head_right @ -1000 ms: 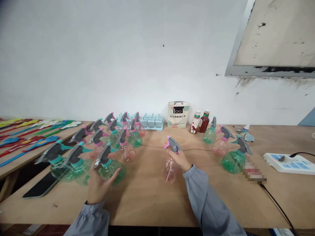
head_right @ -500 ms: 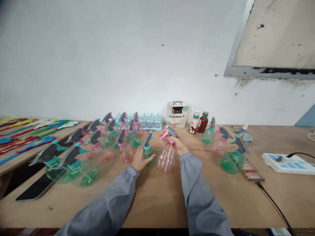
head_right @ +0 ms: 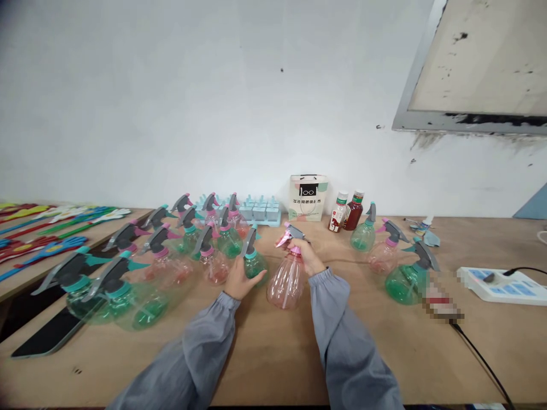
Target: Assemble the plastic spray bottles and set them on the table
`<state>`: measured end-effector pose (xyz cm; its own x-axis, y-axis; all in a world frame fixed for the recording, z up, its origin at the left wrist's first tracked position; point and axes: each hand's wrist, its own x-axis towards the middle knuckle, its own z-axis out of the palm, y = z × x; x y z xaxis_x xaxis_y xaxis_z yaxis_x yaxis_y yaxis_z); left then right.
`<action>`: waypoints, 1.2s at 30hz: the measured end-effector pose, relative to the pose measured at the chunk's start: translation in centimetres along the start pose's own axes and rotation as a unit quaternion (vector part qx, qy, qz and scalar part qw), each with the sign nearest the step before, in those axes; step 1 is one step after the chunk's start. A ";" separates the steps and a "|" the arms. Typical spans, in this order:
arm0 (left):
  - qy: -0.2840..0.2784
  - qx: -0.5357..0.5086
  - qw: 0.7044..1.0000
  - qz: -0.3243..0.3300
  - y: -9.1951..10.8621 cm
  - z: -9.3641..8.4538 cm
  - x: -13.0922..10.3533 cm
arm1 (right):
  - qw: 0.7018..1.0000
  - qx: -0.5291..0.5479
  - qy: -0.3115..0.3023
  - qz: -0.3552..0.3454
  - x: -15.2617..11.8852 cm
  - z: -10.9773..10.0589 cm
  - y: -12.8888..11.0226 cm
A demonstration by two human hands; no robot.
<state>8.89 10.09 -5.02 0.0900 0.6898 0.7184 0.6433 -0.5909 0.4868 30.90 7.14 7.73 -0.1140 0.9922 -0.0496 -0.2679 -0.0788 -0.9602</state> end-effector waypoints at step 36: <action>-0.048 0.005 0.998 -0.030 0.8 -1.3 -0.1 | 0.995 0.004 -0.095 -0.011 -1.7 2.8 0.0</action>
<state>8.37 8.98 -4.07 0.1231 0.7607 0.6374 0.6575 -0.5436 0.5217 28.47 5.17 8.60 -0.2867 0.9577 0.0260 -0.2798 -0.0578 -0.9583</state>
